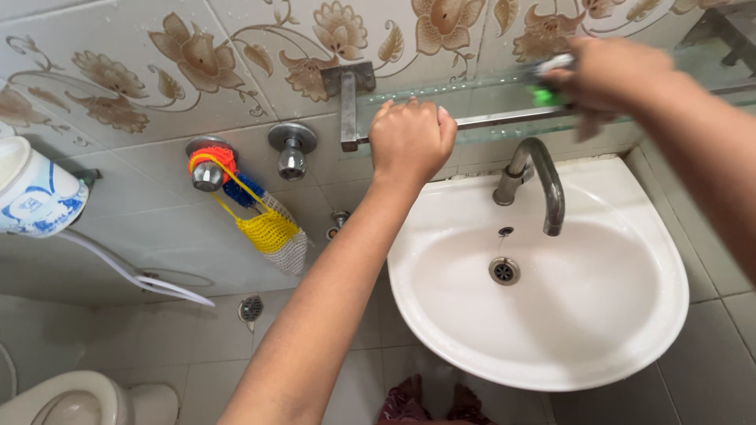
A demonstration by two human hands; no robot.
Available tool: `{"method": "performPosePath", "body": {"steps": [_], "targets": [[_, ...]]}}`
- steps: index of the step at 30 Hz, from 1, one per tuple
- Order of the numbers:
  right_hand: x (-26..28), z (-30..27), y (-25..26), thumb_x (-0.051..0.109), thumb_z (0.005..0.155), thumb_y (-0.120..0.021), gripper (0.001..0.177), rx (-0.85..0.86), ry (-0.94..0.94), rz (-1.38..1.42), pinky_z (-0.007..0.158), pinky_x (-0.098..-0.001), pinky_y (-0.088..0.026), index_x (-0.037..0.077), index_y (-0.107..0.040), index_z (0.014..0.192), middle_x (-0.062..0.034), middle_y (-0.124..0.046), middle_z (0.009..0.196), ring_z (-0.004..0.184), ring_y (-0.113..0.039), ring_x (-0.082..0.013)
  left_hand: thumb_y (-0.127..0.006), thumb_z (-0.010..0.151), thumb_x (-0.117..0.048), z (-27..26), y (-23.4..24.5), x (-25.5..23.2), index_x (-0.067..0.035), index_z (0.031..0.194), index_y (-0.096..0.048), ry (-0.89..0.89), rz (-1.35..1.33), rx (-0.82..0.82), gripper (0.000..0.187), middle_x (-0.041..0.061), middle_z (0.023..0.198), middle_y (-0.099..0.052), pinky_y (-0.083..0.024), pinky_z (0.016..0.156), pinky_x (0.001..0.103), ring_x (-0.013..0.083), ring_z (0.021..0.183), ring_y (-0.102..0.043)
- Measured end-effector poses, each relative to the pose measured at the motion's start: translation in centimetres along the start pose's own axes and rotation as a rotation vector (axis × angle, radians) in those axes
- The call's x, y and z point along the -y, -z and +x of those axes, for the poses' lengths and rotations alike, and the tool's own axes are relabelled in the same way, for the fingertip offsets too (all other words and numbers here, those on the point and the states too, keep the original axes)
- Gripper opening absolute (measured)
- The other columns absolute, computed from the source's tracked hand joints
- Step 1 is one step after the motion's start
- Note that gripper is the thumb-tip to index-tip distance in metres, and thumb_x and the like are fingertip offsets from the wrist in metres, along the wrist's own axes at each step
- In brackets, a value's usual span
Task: The person cleans a glass shelf above a bathroom sink using a green scrubber and a pink cloth. They scrub the glass surface with the green tool, then wipe it with the pink cloth, rinsing both tools under the running tap water periodically.
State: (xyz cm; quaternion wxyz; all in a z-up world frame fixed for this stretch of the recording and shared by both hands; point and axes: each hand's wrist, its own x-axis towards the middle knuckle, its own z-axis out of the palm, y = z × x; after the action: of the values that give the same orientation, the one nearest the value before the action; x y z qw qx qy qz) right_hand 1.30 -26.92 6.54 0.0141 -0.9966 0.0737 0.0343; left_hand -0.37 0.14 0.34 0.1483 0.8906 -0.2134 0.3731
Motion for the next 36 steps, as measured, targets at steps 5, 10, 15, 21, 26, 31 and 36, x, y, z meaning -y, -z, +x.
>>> {"method": "performPosePath", "body": {"steps": [5,10,15,21,26,31,36], "targets": [[-7.9,1.1,-1.1,0.053,0.104,-0.051,0.053,-0.033,-0.275,-0.022,0.083,-0.0526,-0.056,0.008,-0.063,0.129,-0.0181,-0.078,0.095,0.100,-0.073,-0.0335,-0.054,0.088,-0.028,-0.1,-0.2,-0.3,-0.003,0.071,-0.075,-0.008,0.003,-0.033,0.037,0.024,0.085,-0.075,-0.054,0.095,0.051,0.0369,0.074,-0.072],[-8.9,2.5,-2.9,0.057,0.097,-0.058,0.063,-0.199,-0.216,-0.203,0.086,-0.0525,-0.054,0.010,-0.057,0.139,-0.0188,-0.065,0.125,0.124,-0.057,-0.0342,-0.052,0.087,-0.027,0.1,-0.1,-0.5,-0.003,0.069,-0.074,0.000,0.026,-0.037,0.037,0.023,0.082,-0.074,-0.054,0.094,0.050,0.0367,0.071,-0.072],[-4.8,2.3,-1.9,0.058,0.095,-0.059,0.068,-0.017,-0.196,-0.127,0.094,-0.0550,-0.052,0.013,-0.051,0.146,-0.0175,-0.073,0.117,0.126,-0.058,-0.0358,-0.052,0.088,-0.027,0.1,0.0,-0.7,-0.003,0.067,-0.074,0.010,0.030,-0.016,0.038,0.021,0.077,-0.073,-0.055,0.093,0.049,0.0365,0.067,-0.070],[5.6,0.2,-1.0,0.059,0.099,-0.048,0.065,-0.033,0.067,0.010,0.101,-0.0551,-0.047,0.016,-0.045,0.148,-0.0240,-0.055,0.138,0.133,-0.049,-0.0397,-0.053,0.088,-0.027,0.0,0.1,-0.6,-0.004,0.068,-0.074,-0.013,0.037,-0.031,0.037,0.020,0.077,-0.074,-0.055,0.089,0.049,0.0362,0.067,-0.071],[11.9,-1.5,-1.4,0.054,0.106,-0.040,0.054,-0.098,0.221,0.094,0.098,-0.0548,-0.049,0.016,-0.050,0.143,-0.0297,-0.054,0.135,0.120,-0.058,-0.0467,-0.055,0.091,-0.028,0.0,0.3,-0.3,-0.006,0.069,-0.073,-0.023,0.038,0.030,0.036,0.017,0.073,-0.072,-0.054,0.077,0.049,0.0358,0.066,-0.070],[12.2,-1.3,-2.0,0.052,0.105,-0.043,0.048,-0.160,0.273,0.109,0.093,-0.0552,-0.051,0.020,-0.055,0.138,-0.0290,-0.055,0.132,0.111,-0.062,-0.0484,-0.056,0.091,-0.029,-0.1,0.3,-0.2,-0.006,0.070,-0.072,-0.023,0.046,0.036,0.035,0.016,0.072,-0.072,-0.054,0.072,0.049,0.0355,0.066,-0.070],[11.2,-0.5,-2.9,0.047,0.101,-0.052,0.041,-0.187,0.340,0.188,0.097,-0.0549,-0.047,0.022,-0.057,0.134,-0.0262,-0.056,0.131,0.114,-0.058,-0.0494,-0.057,0.090,-0.035,0.5,-0.1,0.0,-0.004,0.083,-0.070,0.085,-0.001,0.146,0.034,0.019,0.082,-0.074,-0.054,0.075,0.052,0.0364,0.079,-0.072]]}}
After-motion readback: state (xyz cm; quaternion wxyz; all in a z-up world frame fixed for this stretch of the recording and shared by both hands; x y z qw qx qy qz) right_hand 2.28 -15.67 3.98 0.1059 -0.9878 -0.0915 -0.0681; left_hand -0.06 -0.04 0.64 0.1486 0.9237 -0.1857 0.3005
